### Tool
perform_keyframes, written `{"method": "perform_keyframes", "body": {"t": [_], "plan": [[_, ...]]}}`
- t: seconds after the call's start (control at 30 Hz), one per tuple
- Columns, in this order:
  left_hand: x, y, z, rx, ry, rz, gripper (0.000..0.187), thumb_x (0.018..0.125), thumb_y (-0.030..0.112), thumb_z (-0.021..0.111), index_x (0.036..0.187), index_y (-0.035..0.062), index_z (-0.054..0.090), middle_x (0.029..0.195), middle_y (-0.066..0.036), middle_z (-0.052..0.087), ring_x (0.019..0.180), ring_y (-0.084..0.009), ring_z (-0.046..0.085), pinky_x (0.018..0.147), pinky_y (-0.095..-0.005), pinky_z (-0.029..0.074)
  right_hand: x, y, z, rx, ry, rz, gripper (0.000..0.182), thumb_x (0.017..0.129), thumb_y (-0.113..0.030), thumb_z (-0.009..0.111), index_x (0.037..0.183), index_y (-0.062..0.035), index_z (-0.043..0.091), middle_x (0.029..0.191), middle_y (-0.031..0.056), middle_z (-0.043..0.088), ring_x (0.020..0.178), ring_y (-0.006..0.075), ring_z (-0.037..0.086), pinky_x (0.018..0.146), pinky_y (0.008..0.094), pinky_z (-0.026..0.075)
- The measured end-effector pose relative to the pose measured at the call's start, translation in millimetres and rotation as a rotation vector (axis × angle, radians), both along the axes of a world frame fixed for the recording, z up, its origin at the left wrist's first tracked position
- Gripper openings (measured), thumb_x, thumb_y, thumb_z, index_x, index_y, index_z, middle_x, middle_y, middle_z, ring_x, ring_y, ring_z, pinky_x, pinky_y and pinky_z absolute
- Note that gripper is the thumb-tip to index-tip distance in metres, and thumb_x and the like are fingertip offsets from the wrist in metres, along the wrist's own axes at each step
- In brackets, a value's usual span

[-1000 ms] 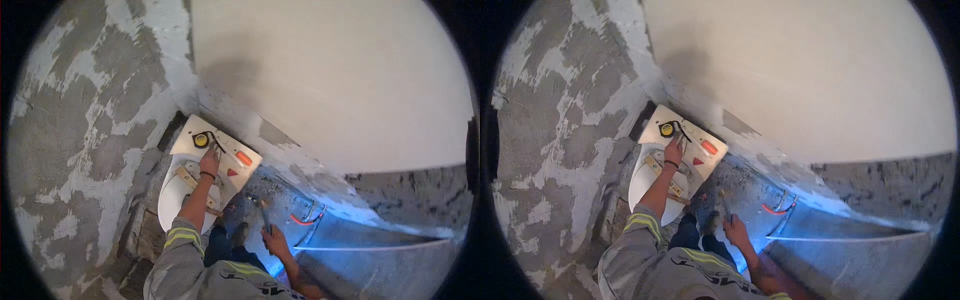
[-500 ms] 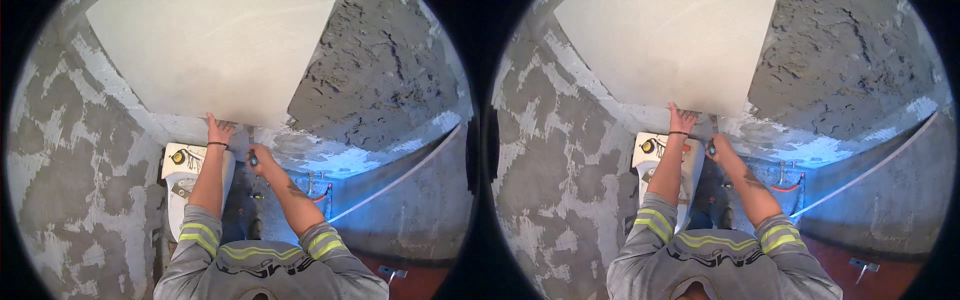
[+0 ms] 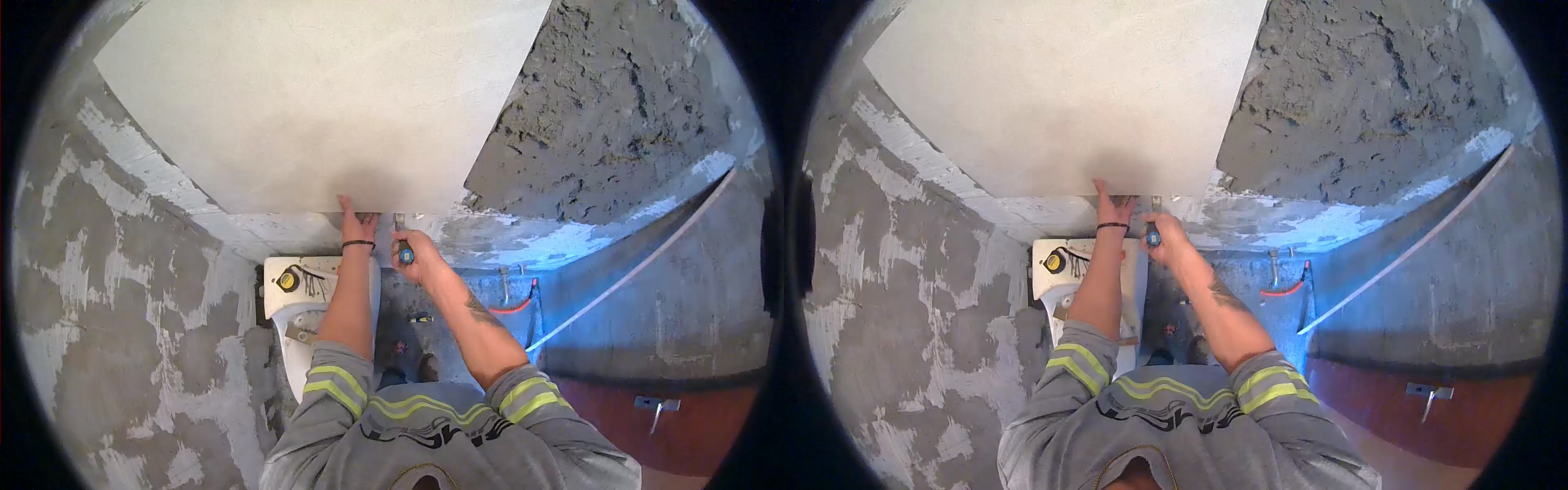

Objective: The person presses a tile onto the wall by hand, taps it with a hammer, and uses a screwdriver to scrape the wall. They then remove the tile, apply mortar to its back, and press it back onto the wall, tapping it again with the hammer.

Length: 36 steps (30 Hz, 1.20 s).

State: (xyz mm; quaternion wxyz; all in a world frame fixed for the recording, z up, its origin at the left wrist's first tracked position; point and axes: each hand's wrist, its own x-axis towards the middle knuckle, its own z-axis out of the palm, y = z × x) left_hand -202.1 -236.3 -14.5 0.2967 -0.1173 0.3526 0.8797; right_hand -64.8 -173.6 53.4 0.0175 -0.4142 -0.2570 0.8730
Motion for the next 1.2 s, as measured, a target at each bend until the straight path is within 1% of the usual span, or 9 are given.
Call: {"method": "perform_keyframes", "body": {"t": [0.27, 0.37, 0.43, 0.47, 0.57, 0.7, 0.87, 1.0, 1.2], "plan": [[-14, -3, 7, 0.162, 0.021, 0.268, 0.077, 0.073, 0.065, 0.061, 0.132, 0.0202, 0.039, 0.127, -0.003, 0.043, 0.111, -0.0209, 0.043, 0.093, -0.0427, 0.039, 18, -9, -16, 0.233, 0.074, 0.161, 0.007, 0.083, -0.012, 0.058, 0.08, -0.0074, 0.053, 0.062, 0.0011, 0.048, 0.052, 0.0133, 0.048, 0.043, 0.0291, 0.042], [-8, -6, 29, 0.091, -0.036, 0.24, 0.079, 0.072, 0.065, 0.061, 0.133, 0.0229, 0.037, 0.13, -0.003, 0.041, 0.114, -0.0214, 0.041, 0.094, -0.0419, 0.038, 16, -4, -27, 0.182, -0.156, 0.285, 0.006, 0.084, -0.011, 0.056, 0.079, -0.0072, 0.053, 0.062, 0.0024, 0.048, 0.053, 0.0141, 0.049, 0.043, 0.0319, 0.043], [-11, -5, 23, 0.068, -0.081, 0.235, 0.076, 0.074, 0.066, 0.058, 0.132, 0.0209, 0.039, 0.127, -0.003, 0.044, 0.11, -0.02, 0.043, 0.093, -0.0391, 0.039, 10, 3, -122, 0.656, 0.161, 0.436, 0.007, 0.084, -0.011, 0.053, 0.079, -0.0059, 0.053, 0.062, 0.0041, 0.047, 0.055, 0.0159, 0.05, 0.042, 0.0332, 0.042], [-15, 0, 23, 0.06, -0.125, 0.261, 0.074, 0.077, 0.067, 0.054, 0.13, 0.0188, 0.041, 0.124, -0.002, 0.048, 0.106, -0.0186, 0.046, 0.091, -0.0364, 0.04, 2, 4, -132, 1.198, 0.122, 0.596, 0.01, 0.083, -0.012, 0.053, 0.078, -0.0035, 0.053, 0.062, 0.0062, 0.048, 0.053, 0.0181, 0.049, 0.041, 0.0345, 0.04], [-10, 2, 33, 0.054, -0.088, 0.275, 0.076, 0.075, 0.069, 0.054, 0.129, 0.0165, 0.042, 0.122, -0.004, 0.049, 0.107, -0.0184, 0.046, 0.09, -0.0349, 0.042, 10, -12, -44, 0.955, -0.14, 0.509, 0.013, 0.082, -0.013, 0.055, 0.078, -0.0013, 0.053, 0.063, 0.0074, 0.049, 0.05, 0.0199, 0.047, 0.041, 0.0367, 0.039], [-6, 4, 27, 0.062, 0.006, 0.298, 0.079, 0.074, 0.071, 0.054, 0.129, 0.0151, 0.043, 0.126, -0.005, 0.046, 0.11, -0.0179, 0.044, 0.089, -0.034, 0.042, 15, -21, -18, 0.679, -0.191, 0.324, 0.015, 0.081, -0.014, 0.056, 0.077, 0.0003, 0.052, 0.061, 0.0088, 0.05, 0.048, 0.0203, 0.047, 0.04, 0.0382, 0.038], [-6, 1, 34, 0.108, -0.007, 0.262, 0.079, 0.076, 0.071, 0.05, 0.132, 0.0155, 0.04, 0.13, -0.004, 0.042, 0.114, -0.0186, 0.041, 0.09, -0.0354, 0.041, 12, -9, -79, 1.034, -0.019, 0.483, 0.019, 0.079, -0.012, 0.057, 0.085, 0.0044, 0.053, 0.063, 0.011, 0.052, 0.05, 0.0211, 0.05, 0.041, 0.0384, 0.038], [-9, 0, 31, 0.082, -0.019, 0.234, 0.079, 0.077, 0.071, 0.048, 0.133, 0.016, 0.038, 0.132, -0.003, 0.041, 0.115, -0.0197, 0.04, 0.09, -0.0365, 0.04, 12, -15, -76, 1.014, 0.006, 0.418, 0.019, 0.078, -0.011, 0.056, 0.087, 0.0052, 0.052, 0.064, 0.0113, 0.052, 0.049, 0.021, 0.05, 0.041, 0.0383, 0.038], [-6, 6, 41, 0.033, -0.042, 0.32, 0.073, 0.079, 0.07, 0.047, 0.125, 0.0127, 0.047, 0.122, -0.003, 0.05, 0.107, -0.016, 0.047, 0.088, -0.0314, 0.041, -4, 11, -103, 1.487, 0.225, 0.616, 0.012, 0.077, -0.008, 0.054, 0.081, 0.0034, 0.054, 0.064, 0.0105, 0.053, 0.048, 0.021, 0.049, 0.041, 0.0378, 0.04]]}}
